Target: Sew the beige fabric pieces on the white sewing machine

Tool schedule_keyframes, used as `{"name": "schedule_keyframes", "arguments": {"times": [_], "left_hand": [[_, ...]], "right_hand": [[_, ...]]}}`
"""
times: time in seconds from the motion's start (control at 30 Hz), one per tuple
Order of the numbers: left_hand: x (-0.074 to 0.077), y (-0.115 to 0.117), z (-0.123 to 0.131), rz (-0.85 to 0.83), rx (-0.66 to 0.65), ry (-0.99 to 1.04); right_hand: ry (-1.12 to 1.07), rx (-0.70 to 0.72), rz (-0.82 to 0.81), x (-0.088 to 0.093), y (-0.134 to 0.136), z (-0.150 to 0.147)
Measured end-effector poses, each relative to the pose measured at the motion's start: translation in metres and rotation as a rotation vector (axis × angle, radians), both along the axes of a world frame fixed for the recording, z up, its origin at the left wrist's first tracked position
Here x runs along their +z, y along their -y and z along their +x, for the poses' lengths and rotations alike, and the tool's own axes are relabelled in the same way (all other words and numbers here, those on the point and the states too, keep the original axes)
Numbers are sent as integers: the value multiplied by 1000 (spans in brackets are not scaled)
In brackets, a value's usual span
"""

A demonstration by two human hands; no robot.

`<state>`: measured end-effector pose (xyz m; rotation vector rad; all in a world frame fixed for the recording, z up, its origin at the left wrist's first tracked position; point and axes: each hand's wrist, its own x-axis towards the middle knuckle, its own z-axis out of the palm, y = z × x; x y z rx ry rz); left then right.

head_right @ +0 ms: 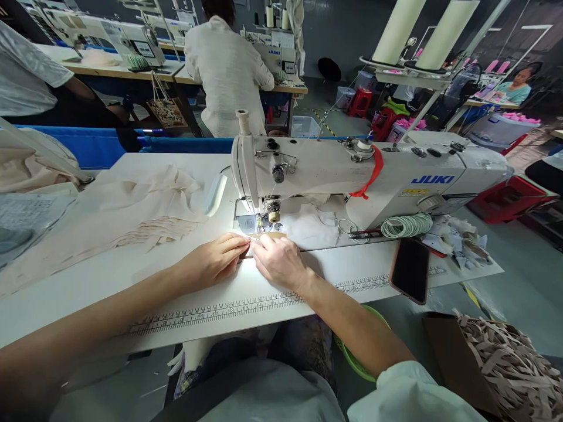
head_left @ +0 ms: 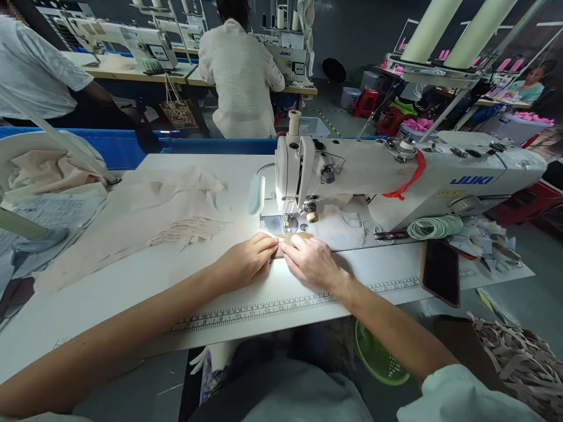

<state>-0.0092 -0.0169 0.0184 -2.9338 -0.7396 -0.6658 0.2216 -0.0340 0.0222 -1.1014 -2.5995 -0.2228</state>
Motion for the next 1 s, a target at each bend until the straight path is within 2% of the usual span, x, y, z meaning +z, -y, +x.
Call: {"name": "schedule_keyframes", "arguments": {"times": [0.2,0.33,0.5,0.7,0.87,1.0], "left_hand": [[-8,-8,17,64,139,-2],[-16,-15,27,15,194,9],[-19,-21,32,-21,213,48],[-16,-21,34,30,206,10],[-15,-21,34,21,211,18],[-14,-21,33,5,203,22]], "right_hand": [[-117,-198,19,1,-17,19],[-141,-217,12,-1,-22,30],[-159,-207,5,-2,-23,32],[-166,-188,16,-4,-20,31],[-252,-224,-83,-3,-22,29],[-326,-306,-183,5,-39,28]]}}
